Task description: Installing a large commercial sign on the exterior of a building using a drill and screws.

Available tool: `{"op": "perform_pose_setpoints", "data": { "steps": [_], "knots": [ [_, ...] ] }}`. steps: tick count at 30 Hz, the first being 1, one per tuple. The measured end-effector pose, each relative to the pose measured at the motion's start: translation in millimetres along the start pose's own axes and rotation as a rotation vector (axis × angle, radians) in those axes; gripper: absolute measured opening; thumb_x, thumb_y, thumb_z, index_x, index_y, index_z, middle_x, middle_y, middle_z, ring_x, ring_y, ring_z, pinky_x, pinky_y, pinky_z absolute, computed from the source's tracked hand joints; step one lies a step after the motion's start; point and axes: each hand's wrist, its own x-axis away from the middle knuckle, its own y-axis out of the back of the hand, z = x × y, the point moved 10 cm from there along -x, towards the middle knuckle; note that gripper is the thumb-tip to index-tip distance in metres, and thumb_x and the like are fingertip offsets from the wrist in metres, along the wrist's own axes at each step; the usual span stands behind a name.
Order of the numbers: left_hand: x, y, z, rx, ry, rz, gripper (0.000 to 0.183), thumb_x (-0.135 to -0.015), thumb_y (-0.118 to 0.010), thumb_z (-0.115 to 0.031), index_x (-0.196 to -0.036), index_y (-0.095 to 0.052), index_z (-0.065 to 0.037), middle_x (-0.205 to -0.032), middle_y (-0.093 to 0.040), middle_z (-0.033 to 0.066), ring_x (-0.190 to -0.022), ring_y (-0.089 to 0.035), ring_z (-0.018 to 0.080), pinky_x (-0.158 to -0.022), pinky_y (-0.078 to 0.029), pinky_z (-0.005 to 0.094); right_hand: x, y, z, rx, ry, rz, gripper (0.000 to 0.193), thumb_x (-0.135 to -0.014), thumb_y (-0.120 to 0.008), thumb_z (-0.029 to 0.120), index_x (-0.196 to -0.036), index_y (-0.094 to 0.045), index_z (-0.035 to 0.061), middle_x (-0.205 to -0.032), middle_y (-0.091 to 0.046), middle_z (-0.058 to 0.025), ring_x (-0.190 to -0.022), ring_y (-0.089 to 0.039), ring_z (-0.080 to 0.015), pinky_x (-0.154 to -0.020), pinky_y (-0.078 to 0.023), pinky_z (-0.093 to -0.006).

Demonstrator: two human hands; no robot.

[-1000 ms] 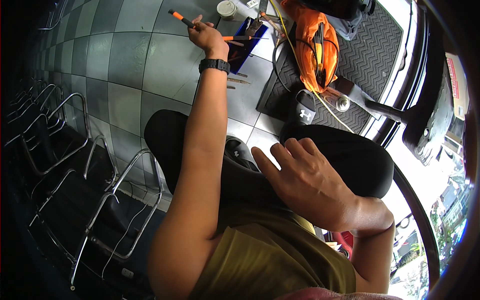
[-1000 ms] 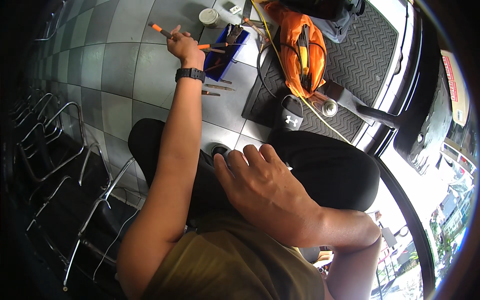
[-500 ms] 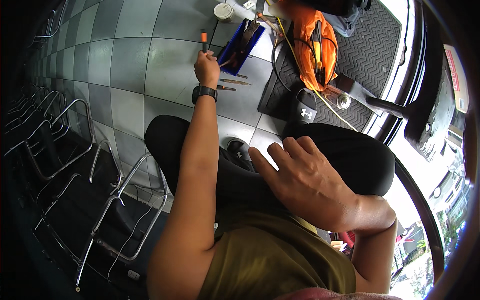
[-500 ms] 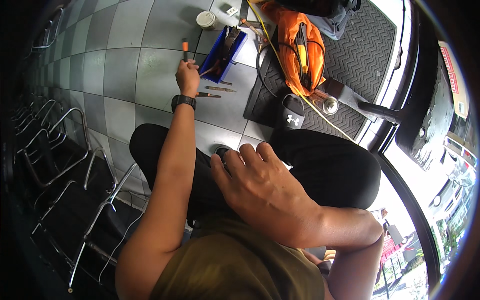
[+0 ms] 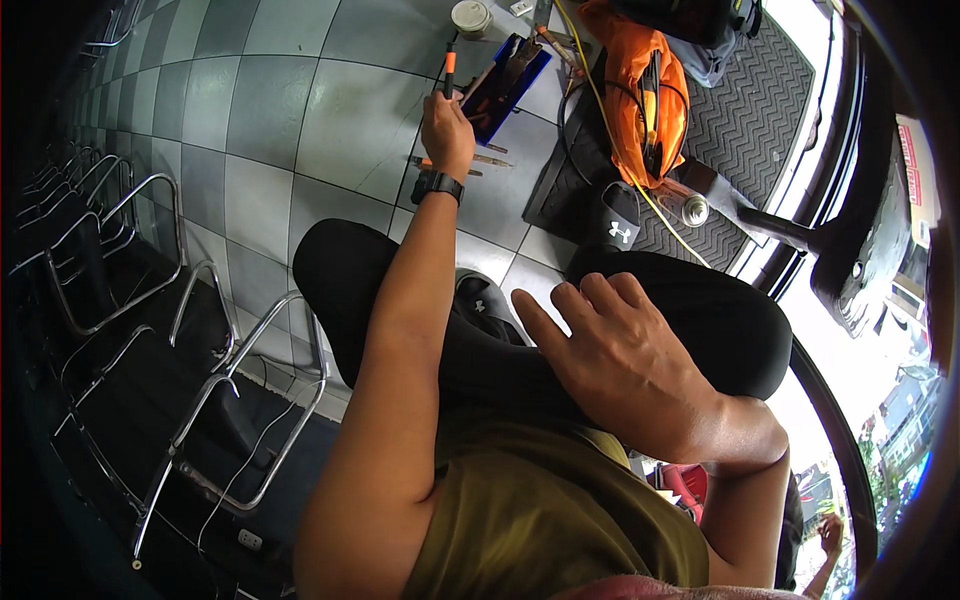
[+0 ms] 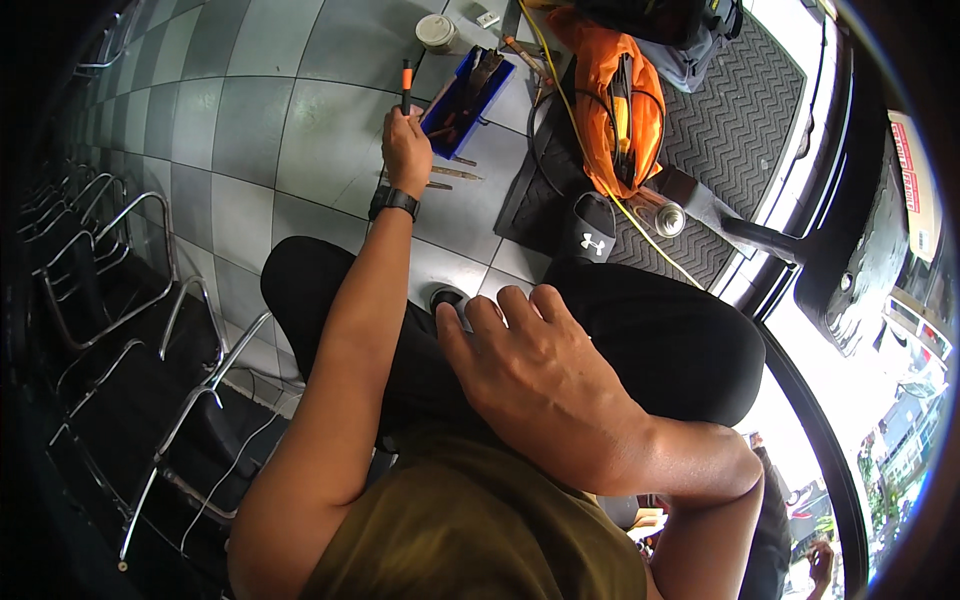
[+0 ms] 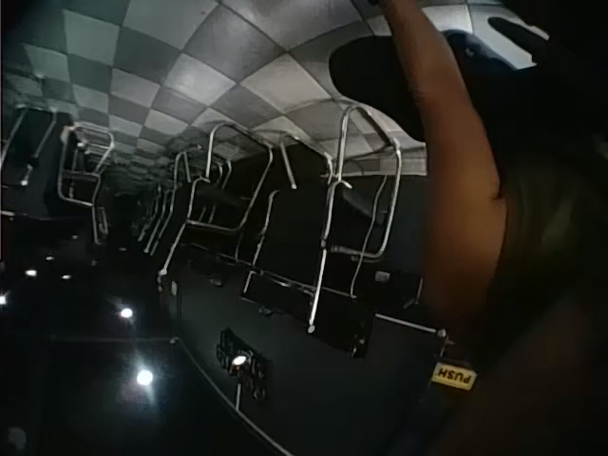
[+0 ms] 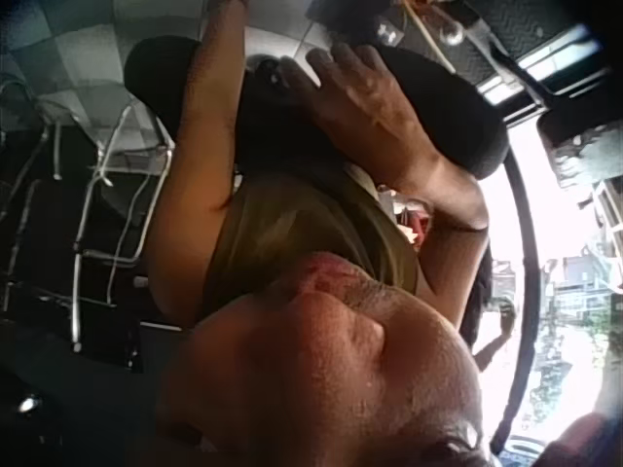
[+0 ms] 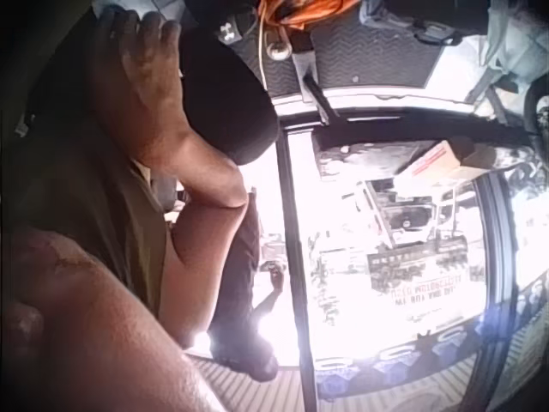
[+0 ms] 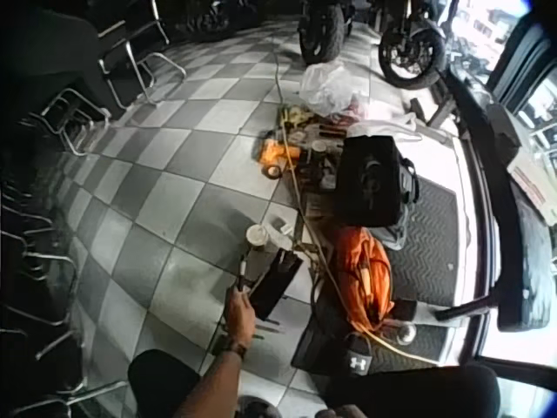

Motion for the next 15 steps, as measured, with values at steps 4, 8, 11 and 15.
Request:
{"op": "perform_pose_setpoints", "data": {
  "steps": [4, 8, 11, 15],
  "knots": [
    [-5, -25, -8, 0.058, -0.127, 0.086, 0.009, -0.096, -0.058, -0.006, -0.102, -0.059, -0.001, -0.101, -0.061, 0.0172, -0.096, -0.060, 0.0379, -0.083, -0.050, 0.0470, 1, 0, 3, -0.016, 0.016, -0.009, 0.041, -0.086, -0.061, 0.011, -0.125, -0.061, -0.0032, -0.092, -0.058, -0.0083, -0.089, -0.057, -0.0200, -0.077, -0.044, -0.0318],
    [2, -13, -14, -0.070, -0.153, 0.006, 0.009, -0.095, -0.059, -0.007, -0.103, -0.060, -0.002, -0.101, -0.061, 0.0158, -0.098, -0.059, 0.0365, -0.086, -0.048, 0.0480, 4, -2, 1, 0.005, -0.004, -0.018, 0.042, -0.086, -0.061, 0.011, -0.125, -0.062, -0.0026, -0.092, -0.058, -0.0085, -0.090, -0.057, -0.0203, -0.078, -0.045, -0.0318],
    [-1, -8, 3, -0.129, -0.019, -0.013, 0.011, -0.094, -0.061, -0.008, -0.103, -0.062, -0.003, -0.104, -0.060, 0.0138, -0.101, -0.058, 0.0352, -0.086, -0.048, 0.0487, 6, -2, 1, 0.001, -0.017, -0.030, 0.042, -0.085, -0.062, 0.010, -0.125, -0.062, -0.0025, -0.093, -0.058, -0.0086, -0.090, -0.057, -0.0205, -0.079, -0.045, -0.0319],
    [-6, -6, 4, -0.179, -0.074, -0.003, 0.015, -0.092, -0.065, -0.011, -0.107, -0.063, -0.007, -0.107, -0.059, 0.0120, -0.103, -0.057, 0.0341, -0.087, -0.046, 0.0490, 7, 1, 2, 0.000, -0.011, -0.024, 0.043, -0.084, -0.062, 0.010, -0.126, -0.062, -0.0030, -0.093, -0.058, -0.0089, -0.091, -0.057, -0.0208, -0.080, -0.046, -0.0320]
  ]
}}
